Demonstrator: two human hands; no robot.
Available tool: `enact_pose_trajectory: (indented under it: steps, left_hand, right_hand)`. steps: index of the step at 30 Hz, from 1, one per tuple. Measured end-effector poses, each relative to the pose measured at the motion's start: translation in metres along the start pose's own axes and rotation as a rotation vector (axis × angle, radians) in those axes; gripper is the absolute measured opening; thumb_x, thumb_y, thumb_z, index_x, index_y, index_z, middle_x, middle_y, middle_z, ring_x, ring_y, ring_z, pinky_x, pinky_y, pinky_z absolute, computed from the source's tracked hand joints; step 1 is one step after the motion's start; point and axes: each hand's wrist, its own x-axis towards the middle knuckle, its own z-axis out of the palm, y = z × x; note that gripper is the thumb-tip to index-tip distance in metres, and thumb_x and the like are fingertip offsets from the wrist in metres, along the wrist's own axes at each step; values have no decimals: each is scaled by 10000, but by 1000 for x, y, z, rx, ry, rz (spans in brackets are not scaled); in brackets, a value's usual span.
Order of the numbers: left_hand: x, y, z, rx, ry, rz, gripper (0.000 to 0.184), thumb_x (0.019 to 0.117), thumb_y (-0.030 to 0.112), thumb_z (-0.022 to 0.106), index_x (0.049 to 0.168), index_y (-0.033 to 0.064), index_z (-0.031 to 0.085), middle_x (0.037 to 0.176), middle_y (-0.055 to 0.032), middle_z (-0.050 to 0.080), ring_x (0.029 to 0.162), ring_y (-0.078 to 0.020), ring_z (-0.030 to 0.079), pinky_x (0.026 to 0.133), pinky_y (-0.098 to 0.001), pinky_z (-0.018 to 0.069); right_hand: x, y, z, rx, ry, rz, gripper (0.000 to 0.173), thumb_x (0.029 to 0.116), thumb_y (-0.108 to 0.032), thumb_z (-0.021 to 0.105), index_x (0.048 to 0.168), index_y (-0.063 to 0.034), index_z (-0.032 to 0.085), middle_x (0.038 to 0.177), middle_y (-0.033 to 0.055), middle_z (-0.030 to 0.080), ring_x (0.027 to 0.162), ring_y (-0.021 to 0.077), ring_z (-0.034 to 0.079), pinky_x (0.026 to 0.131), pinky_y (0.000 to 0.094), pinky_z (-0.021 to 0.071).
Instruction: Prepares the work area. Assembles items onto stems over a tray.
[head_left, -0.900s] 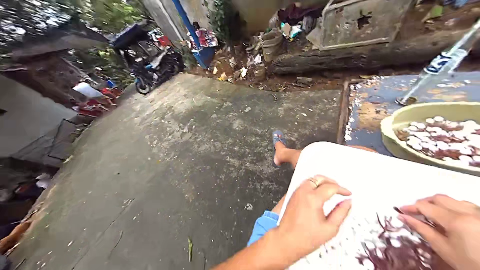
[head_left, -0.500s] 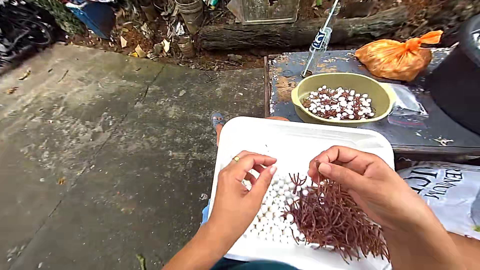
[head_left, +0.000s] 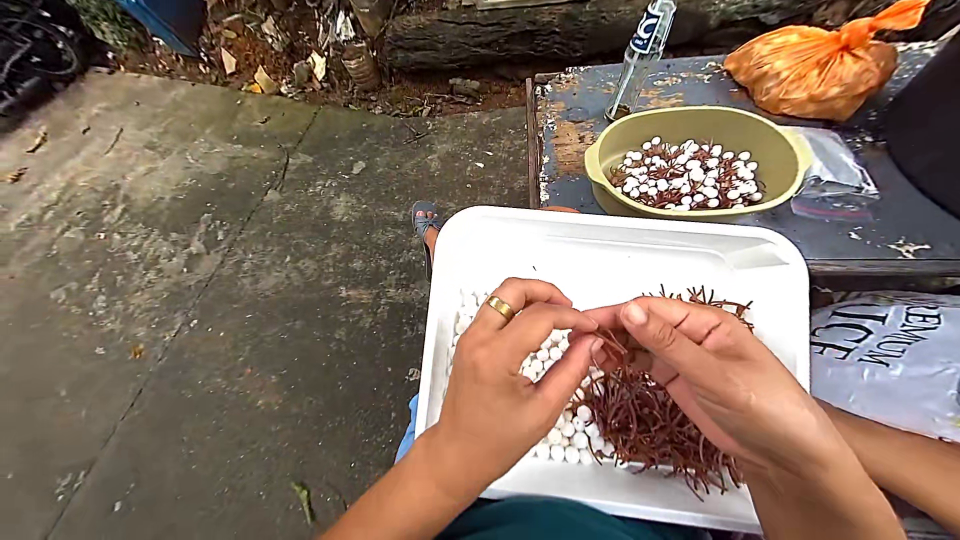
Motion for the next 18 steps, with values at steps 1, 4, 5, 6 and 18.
enact_pose_trajectory:
  steps: [1,4,5,6,18]
  left_hand:
    - [0,1,0,-39,8,-60,88,913,136,715,946,59,743,1067,-25,662,893,-17,636,713,-132,543]
    - [0,2,0,-128,-1,-170,43,901,97,679,925,61,685,971,-6,676,835,-25,660,668,-159,565]
    - [-1,3,0,-146,-12,-192,40,893,91,672,924,65,676,944,2,671,812,-22,656,663,-159,564]
    - [-1,3,-1,-161,-20,-212,40,880,86,668,918,74,667,924,12,668,796,-18,653,661,-156,563]
    - [-1,13,-8,-515,-144,-462,61,919,27,648,922,83,624,904,2,658,811,-62,663,722,-201,584]
  right_hand:
    - [-1,0,-1,-60,-32,-44,226,1034,-188,572,1090,-113,778,965,39,760,858,92,720,796,217,596]
    - [-4,0,4,-219,0,-145,212,926,-191,717,1124,-140,775,951,-13,760,843,67,717,754,188,599]
    - [-4,1,7,-261,34,-183,202,901,-197,741,1093,-143,775,917,-30,758,808,53,713,725,173,596]
    - [-4,3,9,-292,58,-213,185,890,-210,753,1063,-146,771,888,-44,752,777,40,706,698,161,591]
    - [0,2,10,-173,-32,-100,120,1005,-143,614,933,-127,709,749,-27,728,665,39,702,632,175,596]
